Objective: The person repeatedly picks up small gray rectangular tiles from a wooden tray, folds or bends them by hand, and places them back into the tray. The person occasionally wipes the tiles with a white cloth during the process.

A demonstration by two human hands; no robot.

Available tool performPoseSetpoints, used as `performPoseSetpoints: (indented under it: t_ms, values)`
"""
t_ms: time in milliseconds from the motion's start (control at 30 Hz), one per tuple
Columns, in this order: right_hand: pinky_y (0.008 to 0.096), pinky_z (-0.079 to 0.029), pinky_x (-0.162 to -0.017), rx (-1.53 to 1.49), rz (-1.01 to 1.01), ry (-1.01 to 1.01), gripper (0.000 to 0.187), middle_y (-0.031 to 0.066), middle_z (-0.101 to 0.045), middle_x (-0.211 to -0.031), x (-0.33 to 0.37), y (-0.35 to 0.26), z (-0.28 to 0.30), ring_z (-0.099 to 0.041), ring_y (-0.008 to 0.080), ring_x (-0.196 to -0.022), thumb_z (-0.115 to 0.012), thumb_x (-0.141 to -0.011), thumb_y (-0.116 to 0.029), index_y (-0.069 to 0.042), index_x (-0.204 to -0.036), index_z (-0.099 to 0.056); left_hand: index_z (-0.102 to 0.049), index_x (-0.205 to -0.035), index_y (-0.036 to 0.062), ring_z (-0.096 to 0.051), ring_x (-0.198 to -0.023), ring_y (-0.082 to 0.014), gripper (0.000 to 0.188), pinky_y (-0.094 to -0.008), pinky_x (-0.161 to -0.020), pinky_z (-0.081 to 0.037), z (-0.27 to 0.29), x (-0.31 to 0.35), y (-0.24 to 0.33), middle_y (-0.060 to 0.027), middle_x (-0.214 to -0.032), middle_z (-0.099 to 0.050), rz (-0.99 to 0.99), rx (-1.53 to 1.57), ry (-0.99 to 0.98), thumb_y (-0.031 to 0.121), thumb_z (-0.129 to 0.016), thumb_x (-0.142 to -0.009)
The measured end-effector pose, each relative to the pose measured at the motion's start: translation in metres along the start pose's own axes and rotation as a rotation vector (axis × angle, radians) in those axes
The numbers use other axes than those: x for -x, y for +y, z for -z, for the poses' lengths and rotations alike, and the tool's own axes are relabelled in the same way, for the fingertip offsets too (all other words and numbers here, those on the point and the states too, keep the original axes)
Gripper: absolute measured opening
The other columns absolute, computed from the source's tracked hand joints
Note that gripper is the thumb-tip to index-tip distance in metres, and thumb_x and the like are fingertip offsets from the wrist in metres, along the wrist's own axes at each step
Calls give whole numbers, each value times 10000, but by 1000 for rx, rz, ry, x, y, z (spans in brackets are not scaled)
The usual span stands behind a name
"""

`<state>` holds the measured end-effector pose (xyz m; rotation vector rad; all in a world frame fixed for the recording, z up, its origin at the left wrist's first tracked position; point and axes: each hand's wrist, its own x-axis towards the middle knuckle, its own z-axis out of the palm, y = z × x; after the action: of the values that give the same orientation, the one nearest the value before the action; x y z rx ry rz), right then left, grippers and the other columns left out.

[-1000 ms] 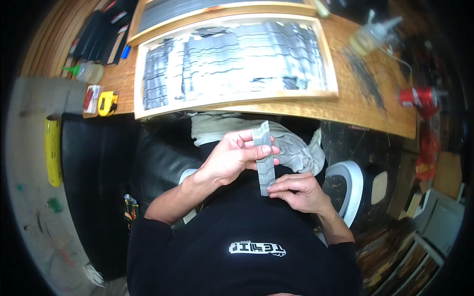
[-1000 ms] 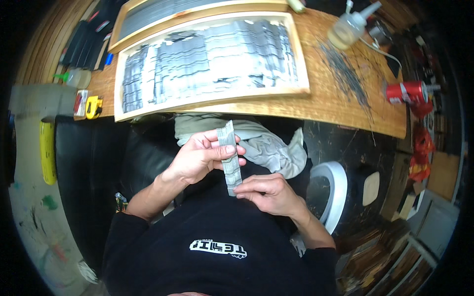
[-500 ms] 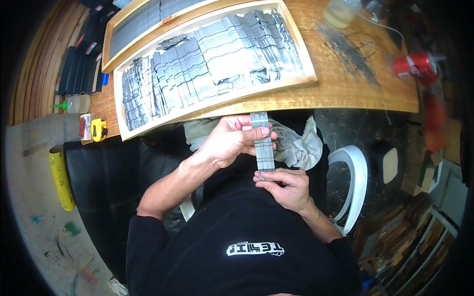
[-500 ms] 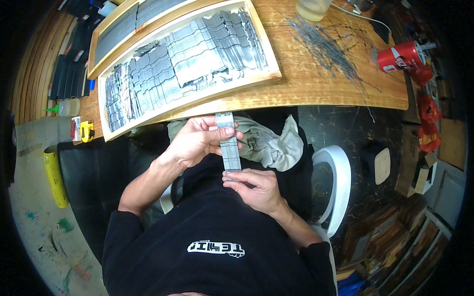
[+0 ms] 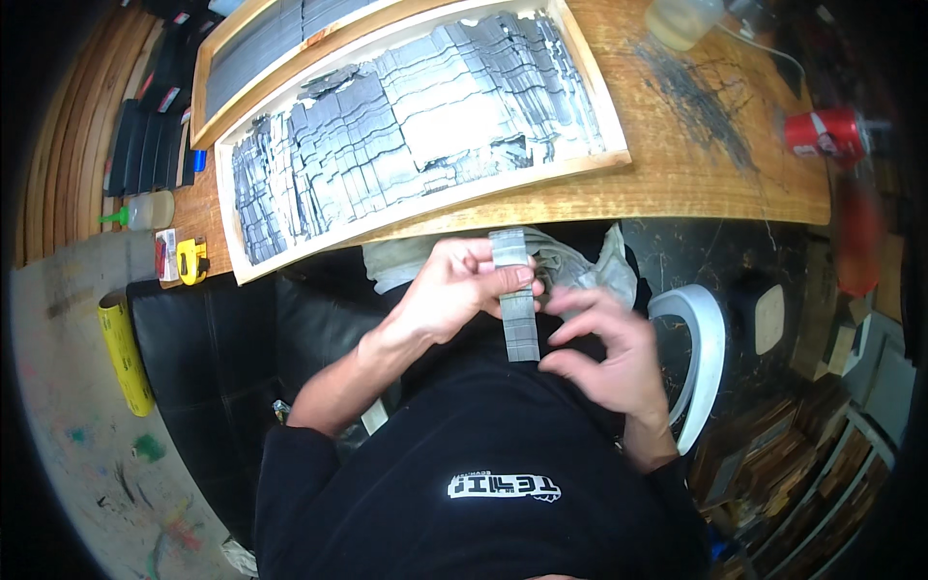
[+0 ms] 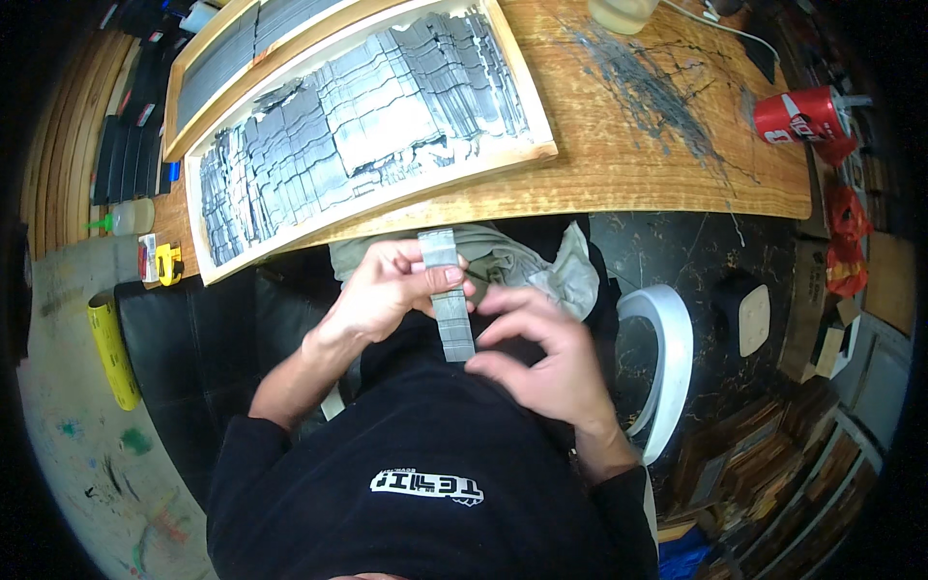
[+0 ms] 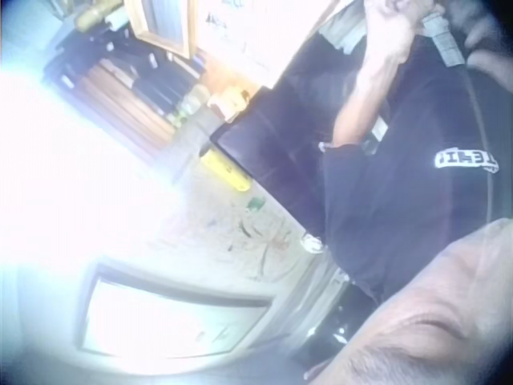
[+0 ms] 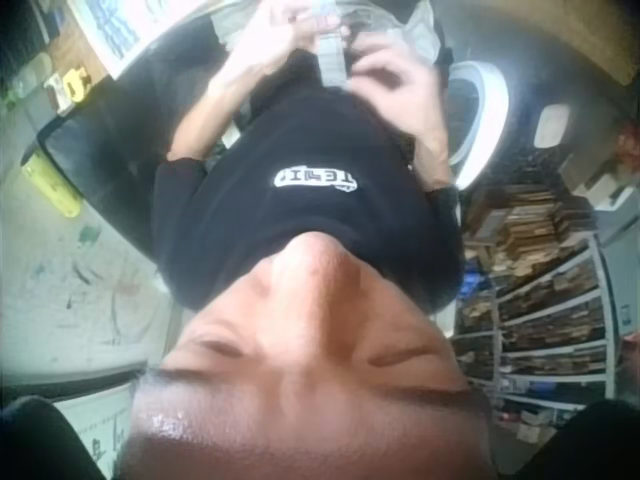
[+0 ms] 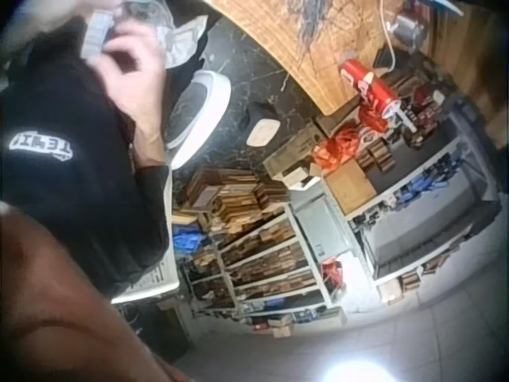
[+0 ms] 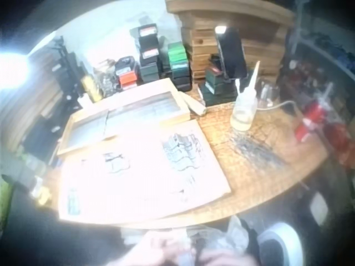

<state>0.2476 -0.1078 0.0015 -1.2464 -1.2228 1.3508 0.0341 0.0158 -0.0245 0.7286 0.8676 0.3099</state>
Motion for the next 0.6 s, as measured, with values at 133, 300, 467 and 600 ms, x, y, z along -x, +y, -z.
performPoseSetpoints:
  t_ms: [133,300,467,600]
  values:
    - [791,-146,-1197,-990,202,-76,555,253,-434,-1539,-29,12,20,-206,466,-1570,-660,-988,-544,-67,-1265,-603,-547,-1469,4,-766,-955,-206,501,-343,-818,-652,-12,12,-13,-131,-1076,-772,-141,44,32,3,-700,-992]
    - [802,14,-1201,-1233,125,-146,615,273,-370,-1591,-45,14,3,-62,459,-1602,-619,-992,-594,-73,-1317,-600,-565,-1460,3,-763,-992,-198,491,-314,-845,-640,-20,23,-23,-120,-1108,-766,-190,49,57,-24,-694,-987]
    - [788,-27,-1211,-1260,147,-173,633,269,-366,-1597,-51,17,0,-74,472,-1596,-600,-1001,-596,-60,-1338,-579,-562,-1470,13,-765,-975,-191,492,-272,-794,-617,-20,28,-21,-105,-1072,-777,-175,96,80,10,-701,-998]
    - [778,-54,-1217,-1263,171,-166,645,266,-372,-1594,-52,18,-1,-81,489,-1589,-586,-1008,-598,-48,-1345,-569,-555,-1481,14,-761,-984,-187,494,-278,-803,-616,-17,28,-23,-104,-1076,-776,-184,20,66,21,-695,-1008]
